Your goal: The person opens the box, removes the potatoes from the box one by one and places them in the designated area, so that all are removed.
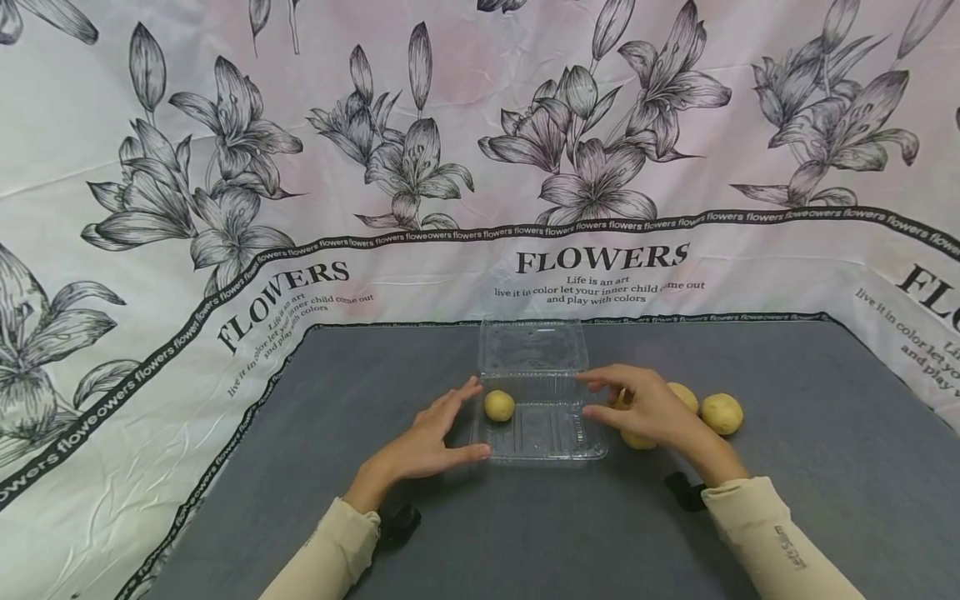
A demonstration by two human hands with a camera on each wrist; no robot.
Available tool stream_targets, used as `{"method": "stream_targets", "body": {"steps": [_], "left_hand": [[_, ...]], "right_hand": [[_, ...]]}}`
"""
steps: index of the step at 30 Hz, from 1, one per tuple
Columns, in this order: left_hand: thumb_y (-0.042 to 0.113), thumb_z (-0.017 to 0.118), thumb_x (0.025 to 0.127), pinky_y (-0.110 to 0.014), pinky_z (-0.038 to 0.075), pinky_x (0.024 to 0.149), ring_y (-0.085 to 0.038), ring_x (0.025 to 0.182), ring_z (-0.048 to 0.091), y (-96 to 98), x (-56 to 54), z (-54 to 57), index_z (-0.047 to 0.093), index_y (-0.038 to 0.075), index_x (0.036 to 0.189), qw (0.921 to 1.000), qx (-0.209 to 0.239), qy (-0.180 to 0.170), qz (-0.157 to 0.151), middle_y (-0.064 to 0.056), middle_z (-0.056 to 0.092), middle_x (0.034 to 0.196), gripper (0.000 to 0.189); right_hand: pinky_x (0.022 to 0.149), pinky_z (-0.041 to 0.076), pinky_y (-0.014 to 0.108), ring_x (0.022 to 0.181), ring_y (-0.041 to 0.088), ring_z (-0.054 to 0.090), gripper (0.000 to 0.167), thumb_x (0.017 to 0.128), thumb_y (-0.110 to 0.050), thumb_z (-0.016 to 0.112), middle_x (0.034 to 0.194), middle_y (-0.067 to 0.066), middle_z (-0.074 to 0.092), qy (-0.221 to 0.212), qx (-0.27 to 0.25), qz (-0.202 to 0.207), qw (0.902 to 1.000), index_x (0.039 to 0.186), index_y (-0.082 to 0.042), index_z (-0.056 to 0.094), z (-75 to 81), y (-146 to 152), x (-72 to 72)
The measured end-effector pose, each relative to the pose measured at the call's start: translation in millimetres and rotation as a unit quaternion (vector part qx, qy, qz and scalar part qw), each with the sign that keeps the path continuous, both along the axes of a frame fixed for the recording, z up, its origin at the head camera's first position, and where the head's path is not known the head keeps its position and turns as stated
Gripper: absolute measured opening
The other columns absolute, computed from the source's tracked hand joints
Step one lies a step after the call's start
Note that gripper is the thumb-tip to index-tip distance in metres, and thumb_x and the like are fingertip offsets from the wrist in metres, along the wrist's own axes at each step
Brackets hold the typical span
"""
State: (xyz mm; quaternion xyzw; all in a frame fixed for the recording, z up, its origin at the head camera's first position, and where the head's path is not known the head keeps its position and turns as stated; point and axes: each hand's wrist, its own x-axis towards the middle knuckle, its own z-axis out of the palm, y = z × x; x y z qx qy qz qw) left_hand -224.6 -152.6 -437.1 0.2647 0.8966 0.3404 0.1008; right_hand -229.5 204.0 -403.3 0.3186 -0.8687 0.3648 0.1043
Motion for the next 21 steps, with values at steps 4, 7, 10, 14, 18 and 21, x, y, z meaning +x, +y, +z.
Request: {"method": "stream_targets", "body": {"steps": [4,7,10,14,18,21], "left_hand": [[0.060,0.067,0.092,-0.069,0.009,0.122,-0.034,0.160,0.006,0.5,0.4,-0.5,0.017,0.031,0.164,1.0000,-0.001,-0.006,-0.001,0.013,0.003,0.172,0.093],[0.059,0.068,0.091,-0.069,0.009,0.121,-0.034,0.160,0.007,0.6,0.6,0.3,0.018,0.031,0.164,1.0000,0.001,-0.004,0.001,0.013,0.004,0.172,0.093],[0.058,0.068,0.091,-0.069,0.010,0.122,-0.034,0.160,0.007,0.6,0.6,1.2,0.018,0.031,0.164,1.0000,0.001,-0.004,0.002,0.013,0.005,0.172,0.093],[0.058,0.068,0.091,-0.069,0.010,0.122,-0.033,0.160,0.007,0.4,0.4,1.5,0.018,0.032,0.164,1.0000,-0.001,-0.005,0.002,0.014,0.004,0.172,0.092],[0.060,0.067,0.091,-0.069,0.010,0.121,-0.033,0.160,0.007,0.3,0.4,1.4,0.018,0.032,0.164,1.0000,0.001,-0.008,0.001,0.014,0.004,0.172,0.092],[0.062,0.066,0.091,-0.069,0.009,0.121,-0.032,0.161,0.006,0.1,0.4,1.2,0.017,0.033,0.164,0.9999,0.001,-0.013,0.002,0.015,0.004,0.172,0.092]], "right_hand": [[0.065,0.048,0.027,0.079,0.015,0.060,0.044,0.086,-0.015,0.083,0.108,0.013,0.073,-0.003,0.013,-0.005,0.9999,0.128,-0.009,0.071,-0.2,-10.2,0.1],[0.067,0.047,0.028,0.081,0.017,0.059,0.045,0.087,-0.019,0.083,0.110,0.011,0.073,-0.005,0.019,-0.011,0.9997,0.129,-0.012,0.070,0.4,-17.0,0.0],[0.071,0.048,0.030,0.084,0.019,0.059,0.046,0.088,-0.023,0.082,0.113,0.009,0.073,-0.008,0.024,-0.012,0.9996,0.131,-0.013,0.069,1.1,-23.1,-0.6],[0.073,0.050,0.034,0.086,0.021,0.060,0.048,0.088,-0.025,0.081,0.115,0.010,0.072,-0.011,0.028,-0.008,0.9995,0.133,-0.013,0.068,0.3,-31.0,-2.0],[0.072,0.050,0.034,0.086,0.024,0.060,0.049,0.086,-0.022,0.083,0.114,0.011,0.072,-0.012,0.019,-0.001,0.9998,0.132,-0.012,0.069,-2.2,-39.8,-3.5],[0.071,0.049,0.031,0.084,0.022,0.059,0.049,0.085,-0.020,0.084,0.114,0.012,0.071,-0.006,0.013,0.007,0.9999,0.131,-0.011,0.069,-4.6,-46.4,-5.6]]}}
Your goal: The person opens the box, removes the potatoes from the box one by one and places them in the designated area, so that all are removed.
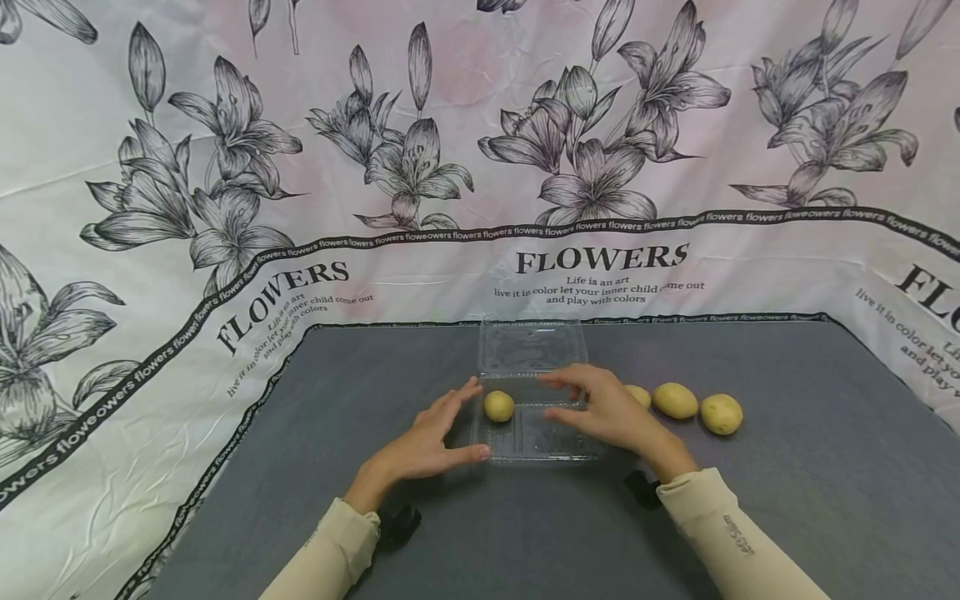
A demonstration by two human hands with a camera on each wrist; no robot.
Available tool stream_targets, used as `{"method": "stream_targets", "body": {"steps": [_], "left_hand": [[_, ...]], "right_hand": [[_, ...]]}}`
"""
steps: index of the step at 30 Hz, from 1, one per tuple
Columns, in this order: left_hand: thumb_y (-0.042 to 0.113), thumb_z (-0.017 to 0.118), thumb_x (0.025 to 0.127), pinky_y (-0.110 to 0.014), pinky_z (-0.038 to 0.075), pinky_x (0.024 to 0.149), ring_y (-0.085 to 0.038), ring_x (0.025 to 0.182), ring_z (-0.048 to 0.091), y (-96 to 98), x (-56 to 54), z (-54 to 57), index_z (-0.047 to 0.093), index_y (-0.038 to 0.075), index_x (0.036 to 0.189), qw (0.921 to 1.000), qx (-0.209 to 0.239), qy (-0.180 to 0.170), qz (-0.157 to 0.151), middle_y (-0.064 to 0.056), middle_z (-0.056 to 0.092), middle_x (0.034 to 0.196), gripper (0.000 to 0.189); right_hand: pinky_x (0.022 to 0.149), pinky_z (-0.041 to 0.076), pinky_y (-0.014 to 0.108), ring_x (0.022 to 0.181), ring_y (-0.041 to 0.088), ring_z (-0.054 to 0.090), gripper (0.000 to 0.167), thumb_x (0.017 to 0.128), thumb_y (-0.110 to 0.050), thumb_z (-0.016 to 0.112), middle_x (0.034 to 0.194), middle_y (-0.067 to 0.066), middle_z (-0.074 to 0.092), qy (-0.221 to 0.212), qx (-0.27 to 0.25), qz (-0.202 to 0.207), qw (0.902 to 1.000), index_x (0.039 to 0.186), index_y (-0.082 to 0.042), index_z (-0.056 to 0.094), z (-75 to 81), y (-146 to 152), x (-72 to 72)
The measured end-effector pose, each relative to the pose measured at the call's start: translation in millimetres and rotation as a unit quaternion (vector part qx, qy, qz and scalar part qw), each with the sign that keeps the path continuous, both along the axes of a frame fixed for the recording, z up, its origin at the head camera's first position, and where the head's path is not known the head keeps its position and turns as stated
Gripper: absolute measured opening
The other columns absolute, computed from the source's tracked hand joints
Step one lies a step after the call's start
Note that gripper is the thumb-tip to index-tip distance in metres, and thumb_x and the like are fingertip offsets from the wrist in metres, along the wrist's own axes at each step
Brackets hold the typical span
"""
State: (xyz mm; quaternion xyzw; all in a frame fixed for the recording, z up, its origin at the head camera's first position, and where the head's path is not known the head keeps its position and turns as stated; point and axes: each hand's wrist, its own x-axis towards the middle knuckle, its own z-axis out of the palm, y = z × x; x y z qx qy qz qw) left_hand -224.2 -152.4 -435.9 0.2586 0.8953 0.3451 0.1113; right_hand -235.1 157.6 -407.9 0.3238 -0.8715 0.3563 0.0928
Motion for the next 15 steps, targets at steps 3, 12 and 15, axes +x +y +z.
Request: {"method": "stream_targets", "body": {"steps": [3,12,15], "left_hand": [[0.063,0.066,0.091,-0.069,0.010,0.121,-0.032,0.161,0.006,-0.7,-0.6,0.1,0.017,0.033,0.164,1.0000,-0.001,-0.001,0.002,0.015,0.004,0.172,0.093],[0.065,0.065,0.090,-0.070,0.010,0.121,-0.034,0.160,0.005,-0.6,-1.0,-1.1,0.017,0.033,0.164,1.0000,-0.003,-0.003,0.001,0.016,0.003,0.172,0.094],[0.065,0.065,0.091,-0.071,0.009,0.121,-0.034,0.160,0.005,-0.8,-0.6,-0.7,0.018,0.033,0.164,1.0000,-0.001,-0.004,0.002,0.016,0.003,0.172,0.093]], "right_hand": [[0.070,0.048,0.029,0.081,0.018,0.057,0.049,0.084,-0.018,0.084,0.113,0.013,0.071,0.010,-0.005,0.010,0.9999,0.130,-0.009,0.070,-1.1,-6.7,-3.0],[0.069,0.047,0.028,0.079,0.013,0.054,0.048,0.085,-0.017,0.084,0.111,0.013,0.071,0.017,-0.002,0.011,0.9998,0.130,-0.009,0.070,-2.7,-21.2,-6.1],[0.070,0.048,0.029,0.080,0.016,0.056,0.048,0.085,-0.018,0.084,0.112,0.013,0.071,0.011,-0.004,0.011,0.9999,0.130,-0.010,0.069,-4.0,-25.4,-7.0]]}}
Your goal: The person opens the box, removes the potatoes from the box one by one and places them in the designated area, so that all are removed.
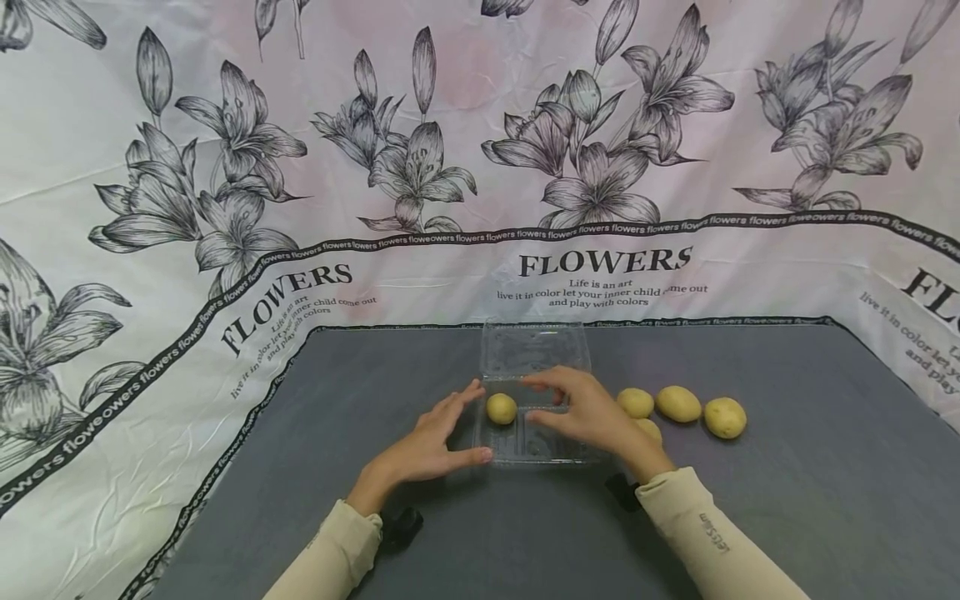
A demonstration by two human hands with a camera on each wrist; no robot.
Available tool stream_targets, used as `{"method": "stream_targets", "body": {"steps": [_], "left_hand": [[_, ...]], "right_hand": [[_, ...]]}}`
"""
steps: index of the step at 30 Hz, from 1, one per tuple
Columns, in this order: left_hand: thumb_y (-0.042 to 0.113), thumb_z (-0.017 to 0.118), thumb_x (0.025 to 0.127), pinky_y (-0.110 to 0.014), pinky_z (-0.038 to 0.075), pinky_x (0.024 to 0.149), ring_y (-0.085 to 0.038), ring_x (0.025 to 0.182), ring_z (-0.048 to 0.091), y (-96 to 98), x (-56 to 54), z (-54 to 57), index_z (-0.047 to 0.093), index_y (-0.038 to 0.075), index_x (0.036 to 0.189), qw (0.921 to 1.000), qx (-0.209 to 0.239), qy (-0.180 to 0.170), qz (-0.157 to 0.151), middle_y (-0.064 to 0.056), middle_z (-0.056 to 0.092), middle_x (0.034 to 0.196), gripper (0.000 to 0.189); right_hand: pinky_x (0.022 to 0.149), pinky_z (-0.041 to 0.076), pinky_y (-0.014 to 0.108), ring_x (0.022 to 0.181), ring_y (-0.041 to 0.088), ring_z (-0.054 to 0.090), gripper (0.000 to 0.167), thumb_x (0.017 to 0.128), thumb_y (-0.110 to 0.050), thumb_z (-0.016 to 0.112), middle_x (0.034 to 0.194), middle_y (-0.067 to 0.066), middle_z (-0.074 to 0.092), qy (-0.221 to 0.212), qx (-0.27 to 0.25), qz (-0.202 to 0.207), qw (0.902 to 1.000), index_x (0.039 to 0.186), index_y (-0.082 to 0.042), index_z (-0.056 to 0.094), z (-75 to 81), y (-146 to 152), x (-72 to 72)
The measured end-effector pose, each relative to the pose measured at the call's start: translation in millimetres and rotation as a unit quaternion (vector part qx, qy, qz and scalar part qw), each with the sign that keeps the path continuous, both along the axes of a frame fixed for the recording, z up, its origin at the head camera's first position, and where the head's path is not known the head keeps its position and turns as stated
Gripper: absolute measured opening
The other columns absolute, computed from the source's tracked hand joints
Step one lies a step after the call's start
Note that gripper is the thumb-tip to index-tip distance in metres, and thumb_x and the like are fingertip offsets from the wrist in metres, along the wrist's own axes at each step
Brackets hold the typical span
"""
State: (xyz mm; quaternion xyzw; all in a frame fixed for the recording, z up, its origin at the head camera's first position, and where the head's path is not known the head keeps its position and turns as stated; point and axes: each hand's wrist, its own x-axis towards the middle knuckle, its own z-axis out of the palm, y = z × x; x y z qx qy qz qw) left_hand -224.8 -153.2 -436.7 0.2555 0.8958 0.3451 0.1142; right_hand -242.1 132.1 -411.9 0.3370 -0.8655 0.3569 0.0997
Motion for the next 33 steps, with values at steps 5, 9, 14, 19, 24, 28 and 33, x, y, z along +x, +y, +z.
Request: {"method": "stream_targets", "body": {"steps": [5,9,14,19,24,28,33], "left_hand": [[0.065,0.065,0.090,-0.070,0.009,0.121,-0.034,0.160,0.006,0.3,-0.4,-1.1,0.018,0.033,0.164,1.0000,0.000,0.002,0.002,0.016,0.004,0.171,0.093],[0.065,0.065,0.090,-0.070,0.009,0.121,-0.034,0.160,0.006,0.4,-0.8,-1.8,0.018,0.034,0.164,1.0000,-0.002,0.002,0.002,0.016,0.004,0.172,0.093],[0.066,0.065,0.090,-0.070,0.009,0.121,-0.034,0.160,0.005,0.4,-0.5,-1.2,0.017,0.035,0.164,1.0000,-0.001,0.000,0.001,0.016,0.004,0.172,0.093],[0.065,0.065,0.090,-0.070,0.009,0.121,-0.035,0.160,0.005,-0.1,-0.9,-1.1,0.017,0.035,0.164,1.0000,0.000,0.001,0.000,0.016,0.004,0.172,0.093],[0.064,0.066,0.091,-0.070,0.009,0.121,-0.034,0.160,0.004,-0.2,-0.9,-0.6,0.017,0.034,0.164,1.0000,0.002,0.001,-0.001,0.016,0.004,0.171,0.093],[0.065,0.065,0.090,-0.070,0.009,0.121,-0.034,0.160,0.004,-0.1,-0.8,-0.7,0.016,0.035,0.164,1.0000,0.000,-0.001,0.000,0.017,0.003,0.171,0.093],[0.065,0.065,0.090,-0.070,0.010,0.121,-0.035,0.160,0.004,-0.1,-0.7,-0.9,0.017,0.035,0.164,1.0000,0.001,0.000,-0.001,0.016,0.003,0.172,0.093]], "right_hand": [[0.072,0.051,0.034,0.081,0.018,0.059,0.049,0.085,-0.020,0.084,0.112,0.013,0.072,0.000,0.000,0.003,1.0000,0.131,-0.010,0.069,-2.6,-6.3,0.0],[0.071,0.050,0.032,0.081,0.018,0.059,0.049,0.086,-0.022,0.083,0.111,0.013,0.072,-0.007,0.012,-0.002,0.9999,0.132,-0.011,0.069,-2.5,-10.3,0.7],[0.072,0.050,0.030,0.084,0.021,0.061,0.048,0.087,-0.023,0.082,0.114,0.013,0.072,-0.018,0.014,-0.004,0.9997,0.132,-0.011,0.068,-2.0,-15.0,0.6],[0.072,0.049,0.030,0.083,0.021,0.061,0.048,0.087,-0.024,0.082,0.113,0.013,0.071,-0.022,0.019,-0.009,0.9995,0.132,-0.012,0.068,-3.9,-18.3,-1.2],[0.069,0.047,0.028,0.079,0.016,0.058,0.049,0.087,-0.025,0.082,0.114,0.012,0.072,-0.035,0.031,-0.021,0.9987,0.132,-0.013,0.068,-4.7,-21.6,-3.4],[0.063,0.046,0.026,0.072,0.009,0.055,0.049,0.087,-0.026,0.083,0.116,0.013,0.073,-0.059,0.042,-0.033,0.9968,0.133,-0.014,0.068,-5.5,-23.8,-4.5],[0.061,0.046,0.026,0.069,0.006,0.054,0.050,0.087,-0.027,0.082,0.117,0.013,0.072,-0.078,0.054,-0.045,0.9944,0.133,-0.015,0.068,-7.2,-27.0,-6.7]]}}
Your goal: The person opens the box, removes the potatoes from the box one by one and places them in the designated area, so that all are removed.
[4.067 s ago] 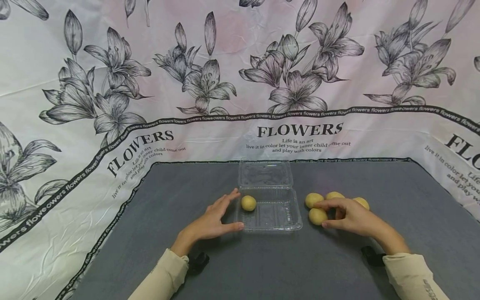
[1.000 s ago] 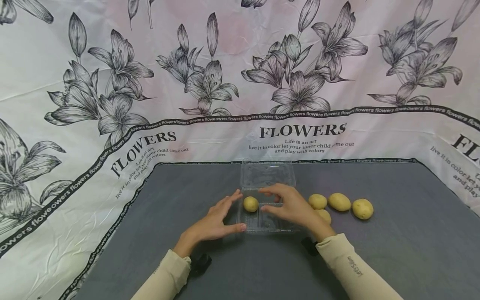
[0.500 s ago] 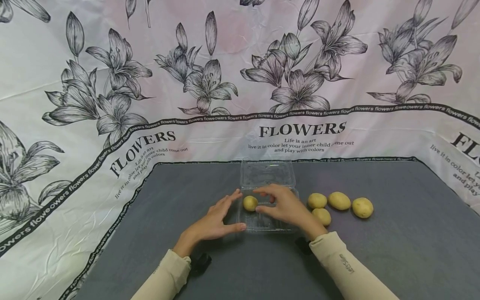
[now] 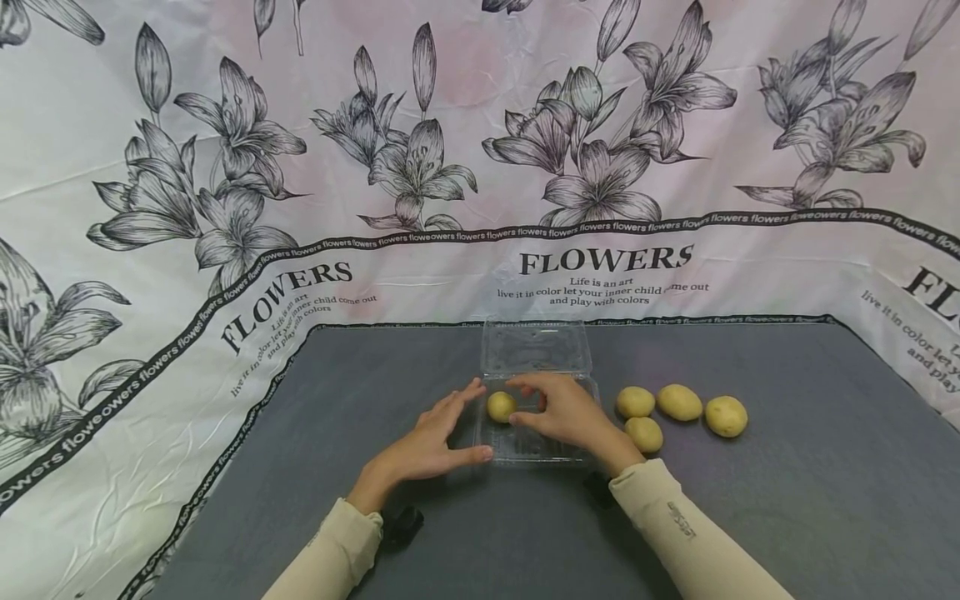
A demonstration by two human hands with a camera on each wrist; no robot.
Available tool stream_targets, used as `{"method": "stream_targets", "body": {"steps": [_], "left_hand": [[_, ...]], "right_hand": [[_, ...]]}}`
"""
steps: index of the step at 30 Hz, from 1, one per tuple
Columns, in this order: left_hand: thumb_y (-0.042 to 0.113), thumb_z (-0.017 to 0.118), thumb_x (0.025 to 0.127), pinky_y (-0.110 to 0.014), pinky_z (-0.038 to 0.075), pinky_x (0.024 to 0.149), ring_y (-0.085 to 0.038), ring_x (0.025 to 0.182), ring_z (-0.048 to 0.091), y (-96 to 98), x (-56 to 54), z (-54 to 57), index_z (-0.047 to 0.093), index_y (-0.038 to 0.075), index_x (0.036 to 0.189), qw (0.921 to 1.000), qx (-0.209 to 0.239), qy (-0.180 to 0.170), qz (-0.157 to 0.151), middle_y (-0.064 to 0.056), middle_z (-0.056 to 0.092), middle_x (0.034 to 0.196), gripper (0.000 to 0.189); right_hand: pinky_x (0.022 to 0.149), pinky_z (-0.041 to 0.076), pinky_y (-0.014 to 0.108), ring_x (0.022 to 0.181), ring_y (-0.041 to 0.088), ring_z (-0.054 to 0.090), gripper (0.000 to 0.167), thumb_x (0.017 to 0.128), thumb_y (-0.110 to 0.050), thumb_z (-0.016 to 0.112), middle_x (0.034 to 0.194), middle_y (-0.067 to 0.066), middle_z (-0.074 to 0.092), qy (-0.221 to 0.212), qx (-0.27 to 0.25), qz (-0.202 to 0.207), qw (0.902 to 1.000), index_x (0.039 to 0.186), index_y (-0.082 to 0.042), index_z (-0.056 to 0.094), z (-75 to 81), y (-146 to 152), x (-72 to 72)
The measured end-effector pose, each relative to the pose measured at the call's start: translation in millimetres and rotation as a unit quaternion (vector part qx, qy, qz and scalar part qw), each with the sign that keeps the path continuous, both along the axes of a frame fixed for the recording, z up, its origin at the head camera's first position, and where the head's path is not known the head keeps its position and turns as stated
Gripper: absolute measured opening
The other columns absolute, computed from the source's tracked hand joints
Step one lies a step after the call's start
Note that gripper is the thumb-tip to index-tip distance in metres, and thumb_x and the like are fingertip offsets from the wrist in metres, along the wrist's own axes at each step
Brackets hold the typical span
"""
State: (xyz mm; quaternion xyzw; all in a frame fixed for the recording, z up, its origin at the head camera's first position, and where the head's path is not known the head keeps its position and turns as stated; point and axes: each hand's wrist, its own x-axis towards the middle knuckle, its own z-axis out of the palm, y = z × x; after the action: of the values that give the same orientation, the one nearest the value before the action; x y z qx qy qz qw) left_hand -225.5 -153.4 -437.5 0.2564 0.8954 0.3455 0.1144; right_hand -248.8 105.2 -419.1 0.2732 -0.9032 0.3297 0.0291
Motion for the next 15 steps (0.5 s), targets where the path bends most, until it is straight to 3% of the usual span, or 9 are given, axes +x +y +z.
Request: {"method": "stream_targets", "body": {"steps": [8,15], "left_hand": [[0.065,0.065,0.091,-0.070,0.010,0.121,-0.035,0.160,0.005,-0.6,-0.3,-1.4,0.017,0.035,0.163,1.0000,0.003,0.003,-0.001,0.016,0.004,0.172,0.092],[0.065,0.065,0.090,-0.069,0.010,0.121,-0.034,0.160,0.005,-0.4,-0.6,-1.5,0.016,0.036,0.163,1.0000,0.005,0.006,-0.001,0.016,0.004,0.171,0.093]], "right_hand": [[0.064,0.050,0.028,0.071,0.008,0.058,0.052,0.088,-0.027,0.082,0.117,0.014,0.072,-0.023,0.003,0.002,0.9997,0.135,-0.014,0.066,-1.1,-7.4,-3.8],[0.072,0.056,0.035,0.085,0.018,0.069,0.050,0.087,-0.025,0.083,0.118,0.012,0.073,-0.026,0.004,-0.006,0.9996,0.132,-0.013,0.068,-4.2,-13.0,-5.1]]}}
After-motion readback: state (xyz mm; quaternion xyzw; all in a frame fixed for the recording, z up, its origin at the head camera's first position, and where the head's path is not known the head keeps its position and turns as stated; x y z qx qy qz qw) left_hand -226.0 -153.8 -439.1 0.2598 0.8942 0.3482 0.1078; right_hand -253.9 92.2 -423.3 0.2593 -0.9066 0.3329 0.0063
